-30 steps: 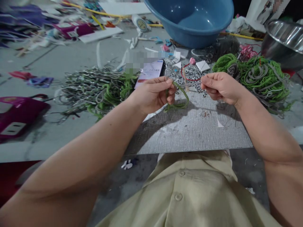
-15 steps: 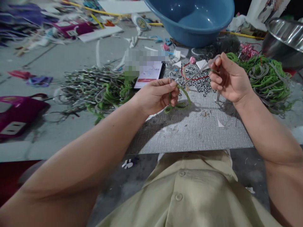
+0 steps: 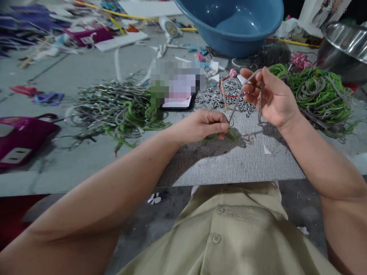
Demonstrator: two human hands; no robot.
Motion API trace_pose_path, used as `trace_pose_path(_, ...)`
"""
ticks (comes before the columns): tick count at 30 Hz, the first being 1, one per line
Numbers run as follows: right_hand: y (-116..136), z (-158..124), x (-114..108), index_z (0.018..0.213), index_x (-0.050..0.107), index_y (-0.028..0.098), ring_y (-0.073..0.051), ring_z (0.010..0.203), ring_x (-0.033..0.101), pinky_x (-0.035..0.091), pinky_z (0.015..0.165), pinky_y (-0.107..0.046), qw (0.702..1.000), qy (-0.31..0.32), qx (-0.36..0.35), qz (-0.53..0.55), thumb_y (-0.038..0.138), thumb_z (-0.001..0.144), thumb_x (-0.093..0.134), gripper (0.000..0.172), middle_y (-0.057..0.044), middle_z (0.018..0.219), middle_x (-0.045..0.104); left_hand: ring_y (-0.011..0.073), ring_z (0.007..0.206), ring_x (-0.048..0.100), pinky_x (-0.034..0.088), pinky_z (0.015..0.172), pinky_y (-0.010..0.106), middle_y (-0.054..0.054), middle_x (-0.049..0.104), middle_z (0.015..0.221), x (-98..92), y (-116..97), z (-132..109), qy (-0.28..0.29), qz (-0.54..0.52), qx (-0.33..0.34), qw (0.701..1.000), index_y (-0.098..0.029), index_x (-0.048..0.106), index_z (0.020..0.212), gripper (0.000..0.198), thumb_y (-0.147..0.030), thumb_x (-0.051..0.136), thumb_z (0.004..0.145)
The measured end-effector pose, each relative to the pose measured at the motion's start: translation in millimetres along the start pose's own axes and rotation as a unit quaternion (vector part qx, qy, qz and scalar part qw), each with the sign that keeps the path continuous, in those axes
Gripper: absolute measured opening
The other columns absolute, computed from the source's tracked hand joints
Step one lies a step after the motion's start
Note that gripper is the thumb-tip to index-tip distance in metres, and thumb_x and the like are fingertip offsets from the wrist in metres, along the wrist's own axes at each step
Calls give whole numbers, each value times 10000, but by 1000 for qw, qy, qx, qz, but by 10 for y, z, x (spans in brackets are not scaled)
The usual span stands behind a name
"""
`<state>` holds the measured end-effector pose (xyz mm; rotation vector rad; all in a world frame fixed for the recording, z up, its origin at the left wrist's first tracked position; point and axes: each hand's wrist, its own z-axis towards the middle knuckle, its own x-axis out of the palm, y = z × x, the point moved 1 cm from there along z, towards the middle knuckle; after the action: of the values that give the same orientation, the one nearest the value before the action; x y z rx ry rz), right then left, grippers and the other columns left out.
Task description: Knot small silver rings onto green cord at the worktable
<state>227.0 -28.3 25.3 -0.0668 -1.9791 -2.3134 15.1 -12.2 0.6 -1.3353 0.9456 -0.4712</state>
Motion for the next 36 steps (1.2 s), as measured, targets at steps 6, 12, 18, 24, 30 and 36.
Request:
trace_pose_path(6,-70,74,-127,687,535,251,-139,680,490,379,553,-267,961,-103,-85,-244,320,828,741,259,19,660,471,72,528,499,385,577,198,-39,564,558,-9,15,14,-2,41,-14,999,-156,581,679,205,-218,597,874)
trace_pose_path(12,-16,60,-181,815,566,269,-114,629,545,430,638,-283,990,-79,-56,-107,281,903,615,102,12,759,622,71,531,505,372,568,193,-36,569,561,-20,14,5,-14,53,-26,998,-156,583,687,199,-225,596,873)
trace_pose_path(18,-7,-44,-81,838,560,285,-253,1364,439,389,1061,-436,918,-65,-191,-343,394,926,622,154,-83,1149,680,67,537,513,375,565,187,-34,571,565,-22,47,15,-18,51,-8,998,-151,600,719,179,-231,583,877)
trace_pose_path(24,42,-84,-27,745,535,287,-341,1498,202,350,1066,-585,833,-126,-172,-510,429,941,547,242,-105,1354,575,62,525,500,370,547,182,-35,566,558,-14,22,17,-20,52,-16,998,-150,595,703,172,-199,581,868)
trace_pose_path(30,-135,65,-198,756,558,272,-227,800,650,495,733,-367,882,-56,-116,-454,362,887,635,177,-33,692,634,55,513,494,361,533,172,-37,574,555,-21,35,12,-14,48,-4,999,-152,603,693,194,-226,597,872)
trace_pose_path(36,-48,57,-179,798,511,250,-57,301,274,191,360,-248,984,50,60,-158,546,859,677,345,104,407,428,57,516,518,377,535,171,-27,583,543,-43,38,9,-28,-9,-21,999,-141,616,688,208,-247,656,862)
